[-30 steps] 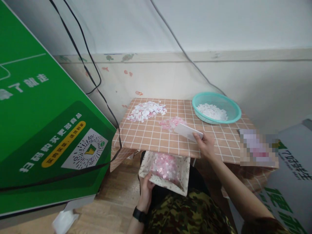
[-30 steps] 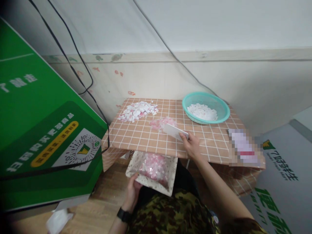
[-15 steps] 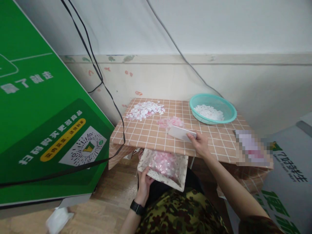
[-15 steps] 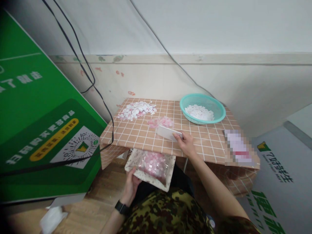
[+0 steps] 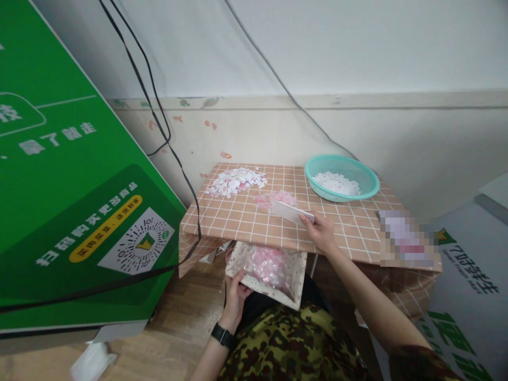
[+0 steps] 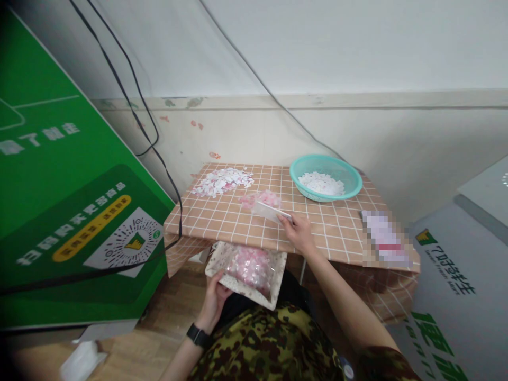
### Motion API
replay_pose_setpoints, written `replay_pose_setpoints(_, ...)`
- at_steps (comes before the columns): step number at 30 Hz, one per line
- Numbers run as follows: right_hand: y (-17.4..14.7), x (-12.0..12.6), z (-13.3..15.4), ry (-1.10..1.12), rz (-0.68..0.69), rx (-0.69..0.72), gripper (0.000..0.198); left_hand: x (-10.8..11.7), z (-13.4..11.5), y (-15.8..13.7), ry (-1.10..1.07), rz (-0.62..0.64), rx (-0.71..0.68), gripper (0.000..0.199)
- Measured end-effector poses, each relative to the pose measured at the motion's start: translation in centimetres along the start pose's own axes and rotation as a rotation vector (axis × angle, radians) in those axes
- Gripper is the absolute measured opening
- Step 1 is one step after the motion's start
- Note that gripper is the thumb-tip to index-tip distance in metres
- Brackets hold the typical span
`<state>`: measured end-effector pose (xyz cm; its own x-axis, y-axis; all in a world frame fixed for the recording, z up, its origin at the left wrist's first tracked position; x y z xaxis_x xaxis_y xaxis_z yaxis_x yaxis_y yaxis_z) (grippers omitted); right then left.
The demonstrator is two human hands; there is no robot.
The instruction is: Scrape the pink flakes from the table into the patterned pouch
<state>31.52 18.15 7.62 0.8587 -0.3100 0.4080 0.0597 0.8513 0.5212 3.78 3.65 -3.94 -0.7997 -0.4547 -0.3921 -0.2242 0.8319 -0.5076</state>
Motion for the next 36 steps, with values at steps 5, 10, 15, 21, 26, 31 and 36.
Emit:
replay_pose_setpoints(5,0.3,-0.2,0.4,0.026,0.065,0.019,0.05,0.1,0.0,0.1,-0.003,0.019,-0.008,0.069)
replay_pose_setpoints(10,1.2,-0.9,0.3,0.063,0.093,0.016,0.046,-0.1,-0.3,-0.1,-0.008,0.033,-0.038,0.071)
replay_pose_setpoints(15,1.3,-1.6,0.3,0.089,0.151,0.014,0.042,0.2,-0.3,-0.1,-0.009,0.035,-0.044,0.076)
replay_pose_setpoints(21,0.6,-1.3,0.3,0.075,0.095,0.006,0.043,0.7,-0.1,0.4,-0.005,0.04,-0.047,0.07)
replay_pose_setpoints(26,0.1,-1.3,0.5,0.039,0.133,-0.002,0.049,1.0,0.0,0.7,-0.009,0.026,-0.071,0.073)
replay_pose_setpoints(31,-1.0,-0.8,1.8,0.053,0.132,0.02,0.047,1.3,-0.1,0.9,-0.01,-0.008,-0.084,0.07)
replay_pose_setpoints(36,-1.9,-0.4,3.0,0.049,0.197,0.072,0.046,1.3,-0.7,0.8,0.014,-0.054,-0.079,0.072)
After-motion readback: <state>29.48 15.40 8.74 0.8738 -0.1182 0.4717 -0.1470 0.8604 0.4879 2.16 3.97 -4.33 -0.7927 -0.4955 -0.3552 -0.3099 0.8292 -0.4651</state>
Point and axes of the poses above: each hand's wrist, its own y-axis towards the middle knuckle, its own x-axis out of the back of the hand, z = x × y, the point moved 2 cm from there along y, towards the middle knuckle, and after that the axes turned 7 degrees about y, right-handed, at the moved point
